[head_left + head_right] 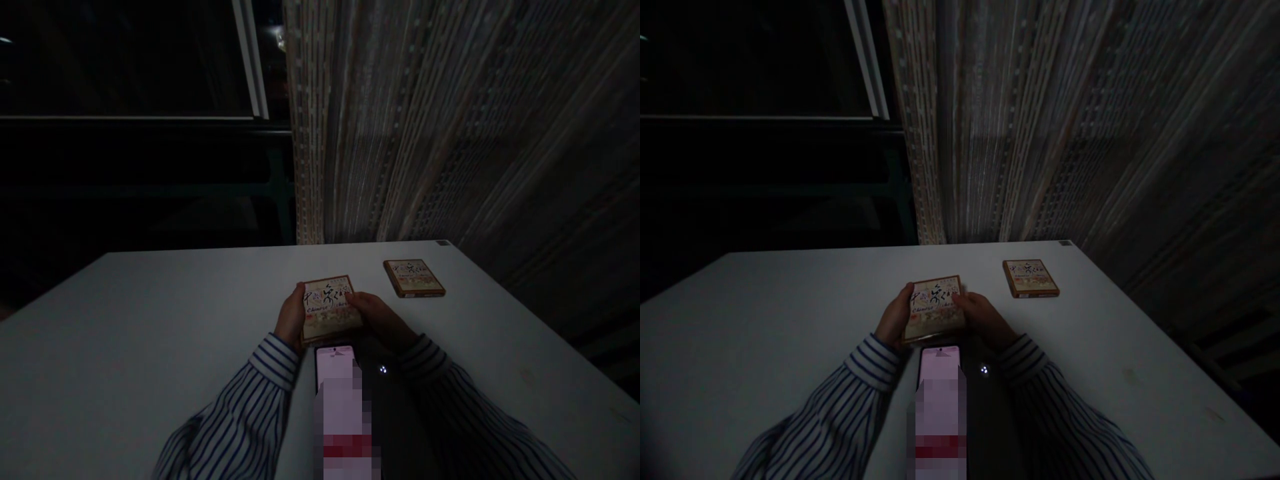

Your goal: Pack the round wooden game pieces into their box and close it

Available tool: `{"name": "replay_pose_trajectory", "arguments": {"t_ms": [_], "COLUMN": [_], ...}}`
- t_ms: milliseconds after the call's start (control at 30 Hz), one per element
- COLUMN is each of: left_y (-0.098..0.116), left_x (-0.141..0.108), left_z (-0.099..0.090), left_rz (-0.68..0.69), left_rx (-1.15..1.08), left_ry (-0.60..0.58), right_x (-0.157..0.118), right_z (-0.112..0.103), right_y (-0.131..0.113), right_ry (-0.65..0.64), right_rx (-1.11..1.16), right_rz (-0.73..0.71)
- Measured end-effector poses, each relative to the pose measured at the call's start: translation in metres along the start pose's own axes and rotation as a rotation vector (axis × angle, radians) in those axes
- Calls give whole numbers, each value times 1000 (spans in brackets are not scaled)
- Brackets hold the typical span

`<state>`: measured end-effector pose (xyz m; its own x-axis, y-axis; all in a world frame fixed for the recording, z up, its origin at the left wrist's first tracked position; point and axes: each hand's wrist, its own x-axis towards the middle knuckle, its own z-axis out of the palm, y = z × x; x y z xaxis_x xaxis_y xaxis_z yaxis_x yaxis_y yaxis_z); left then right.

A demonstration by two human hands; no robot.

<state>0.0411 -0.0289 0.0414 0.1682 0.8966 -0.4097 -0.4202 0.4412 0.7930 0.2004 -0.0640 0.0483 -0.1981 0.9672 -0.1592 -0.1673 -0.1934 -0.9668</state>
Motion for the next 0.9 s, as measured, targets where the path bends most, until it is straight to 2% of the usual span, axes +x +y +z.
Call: {"name": "replay_pose_trajectory", "arguments": {"t_ms": [100,200,333,467,667,800,900], "left_y": [7,9,7,6,7,7,7], "left_x": [-3,-4,-1,-2,-11,-14,-14], "left_z": [-2,-4,-6,-7,-15,-19,-20], "left_rz": [-7,-14,-49,-17,16,45,55], "left_rx": [-33,-58,-81,-94,72,63,54], "left_ry": [64,66,0,-103,-153,-242,-256], "right_x": [0,-1,-3,-2,-1,0,2], "right_z": [2,3,3,-2,-11,-16,-18], "right_y": [2,2,0,-1,0,1,3], "right_ry": [15,34,79,115,142,140,130], "right_rx": [-21,-26,-50,-69,-58,-59,-50], "right_rz": [12,10,32,32,-11,-34,-34]}}
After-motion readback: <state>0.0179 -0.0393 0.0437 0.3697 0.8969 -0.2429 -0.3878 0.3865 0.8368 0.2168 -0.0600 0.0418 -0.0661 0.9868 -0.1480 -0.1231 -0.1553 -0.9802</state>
